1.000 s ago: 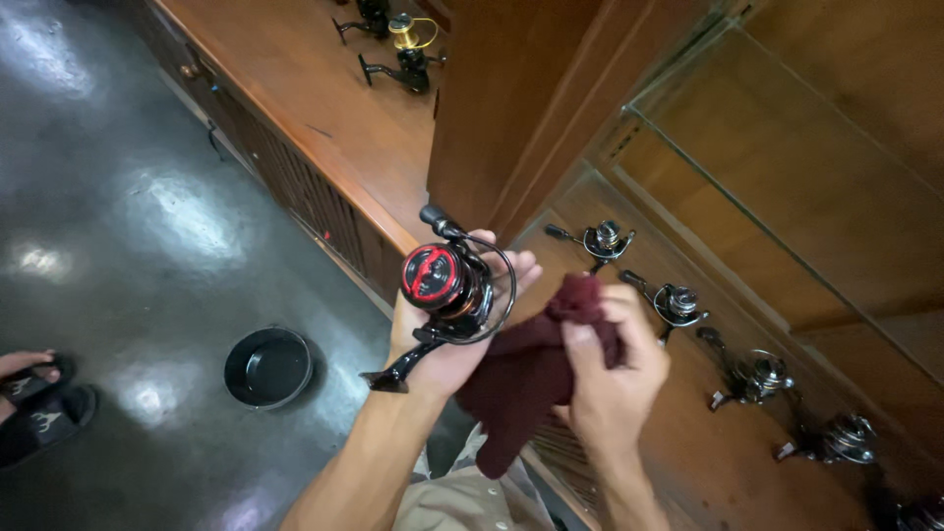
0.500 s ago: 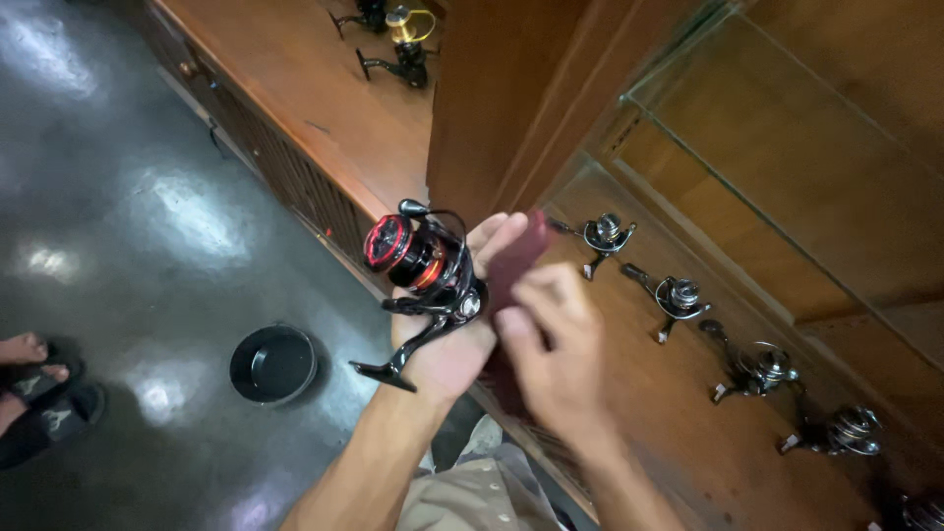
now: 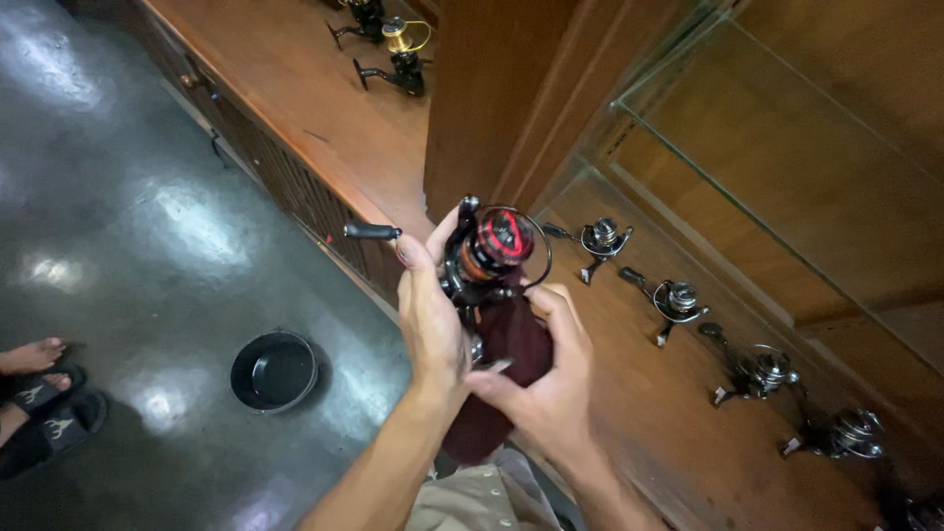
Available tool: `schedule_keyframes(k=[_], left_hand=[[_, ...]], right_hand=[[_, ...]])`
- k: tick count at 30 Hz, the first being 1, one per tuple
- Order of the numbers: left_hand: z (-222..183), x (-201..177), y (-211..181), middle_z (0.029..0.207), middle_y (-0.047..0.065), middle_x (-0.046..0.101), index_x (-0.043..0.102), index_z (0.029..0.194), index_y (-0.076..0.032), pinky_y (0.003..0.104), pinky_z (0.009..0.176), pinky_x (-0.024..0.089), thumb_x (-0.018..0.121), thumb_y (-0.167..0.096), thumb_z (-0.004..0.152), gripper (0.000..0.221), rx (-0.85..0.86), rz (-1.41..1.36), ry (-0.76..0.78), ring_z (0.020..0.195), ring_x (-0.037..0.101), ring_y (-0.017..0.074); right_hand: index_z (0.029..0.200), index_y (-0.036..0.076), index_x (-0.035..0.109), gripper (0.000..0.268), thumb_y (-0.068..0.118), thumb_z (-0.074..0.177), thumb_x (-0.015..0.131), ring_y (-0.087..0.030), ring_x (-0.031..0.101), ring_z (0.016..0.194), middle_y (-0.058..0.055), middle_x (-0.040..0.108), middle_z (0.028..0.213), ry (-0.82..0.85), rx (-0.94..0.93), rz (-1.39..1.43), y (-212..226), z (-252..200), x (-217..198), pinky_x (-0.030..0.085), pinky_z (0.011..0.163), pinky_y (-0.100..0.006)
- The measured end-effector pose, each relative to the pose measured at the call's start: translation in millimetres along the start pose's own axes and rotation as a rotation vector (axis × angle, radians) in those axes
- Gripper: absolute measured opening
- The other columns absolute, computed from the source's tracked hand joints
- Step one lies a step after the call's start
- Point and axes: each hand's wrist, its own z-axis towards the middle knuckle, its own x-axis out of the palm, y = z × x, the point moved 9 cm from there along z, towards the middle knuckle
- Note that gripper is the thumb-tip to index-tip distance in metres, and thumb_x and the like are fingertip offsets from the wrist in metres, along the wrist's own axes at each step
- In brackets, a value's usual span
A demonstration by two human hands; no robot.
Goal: The person removes fishing reels from a glass shelf, wipes the shelf surface with a cloth, and then cleans individual reels by hand using the same cloth.
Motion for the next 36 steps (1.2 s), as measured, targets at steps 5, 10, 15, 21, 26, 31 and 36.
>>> schedule_keyframes(k=[5, 10, 15, 21, 26, 31, 36], left_hand=[[0.0, 10.9, 12.0, 0.139, 0.020, 0.063, 0.051, 0.147, 0.003, 0.039, 0.112, 0.046, 0.047, -0.025, 0.103, 0.052, 0.188, -0.320, 0.376, 0.126, 0.060, 0.0252], [-3.6, 19.8, 33.0, 0.129, 0.022, 0.063, 0.046, 0.138, -0.002, 0.050, 0.087, 0.064, 0.070, 0.000, 0.083, 0.060, 0.054, -0.331, 0.543, 0.112, 0.068, 0.0353], [-12.4, 24.4, 23.4, 0.137, 0.020, 0.054, 0.037, 0.135, -0.009, 0.053, 0.103, 0.055, 0.069, -0.001, 0.088, 0.058, 0.198, -0.340, 0.451, 0.124, 0.063, 0.0403], [-11.7, 21.3, 29.2, 0.145, 0.014, 0.048, 0.028, 0.148, -0.012, 0.044, 0.112, 0.048, 0.068, -0.006, 0.094, 0.068, 0.369, -0.210, 0.355, 0.130, 0.055, 0.0279], [-17.7, 24.5, 10.4, 0.135, 0.017, 0.055, 0.033, 0.141, -0.013, 0.041, 0.111, 0.050, 0.069, -0.026, 0.089, 0.065, 0.239, -0.226, 0.322, 0.123, 0.064, 0.0268], [-13.3, 19.5, 16.4, 0.133, 0.014, 0.059, 0.037, 0.150, -0.014, 0.040, 0.108, 0.051, 0.064, -0.022, 0.091, 0.066, 0.146, -0.289, 0.290, 0.117, 0.067, 0.0265], [-13.8, 20.1, 19.4, 0.125, 0.016, 0.063, 0.037, 0.147, -0.014, 0.036, 0.108, 0.048, 0.068, -0.025, 0.091, 0.065, 0.179, -0.265, 0.330, 0.117, 0.065, 0.0218]], right_hand=[[0.108, 0.006, 0.079, 0.028, 0.012, 0.085, 0.066, -0.011, 0.065, 0.095, 0.000, 0.071, 0.099, -0.244, 0.218, -0.045, -40.6, 2.8, -40.0, 0.050, 0.087, -0.027], [0.100, -0.001, 0.066, 0.020, 0.019, 0.100, 0.064, -0.013, 0.064, 0.066, -0.009, 0.065, 0.078, -0.347, 0.338, 0.729, -89.7, 17.7, -47.6, 0.049, 0.056, -0.023], [0.095, 0.008, 0.067, 0.015, 0.022, 0.099, 0.069, -0.018, 0.071, 0.079, -0.009, 0.072, 0.088, -0.560, 0.567, 1.008, -106.9, -18.7, -57.4, 0.057, 0.078, -0.030], [0.110, 0.007, 0.069, 0.025, 0.019, 0.089, 0.073, -0.016, 0.059, 0.091, -0.009, 0.062, 0.102, -0.275, 0.086, 0.257, -54.2, 5.8, -48.2, 0.049, 0.083, -0.030], [0.111, 0.004, 0.061, 0.020, 0.020, 0.098, 0.062, -0.022, 0.063, 0.103, -0.010, 0.063, 0.108, -0.058, -0.030, -0.004, -44.5, -8.6, -5.2, 0.049, 0.093, -0.034], [0.098, 0.008, 0.063, 0.006, 0.005, 0.092, 0.063, -0.016, 0.059, 0.098, -0.006, 0.062, 0.102, -0.265, 0.059, 0.138, -58.9, 6.2, -49.4, 0.048, 0.089, -0.028], [0.111, 0.006, 0.068, 0.021, 0.016, 0.094, 0.062, -0.022, 0.059, 0.108, -0.009, 0.058, 0.110, -0.096, -0.037, -0.052, -24.2, 8.6, -6.1, 0.046, 0.100, -0.035]])
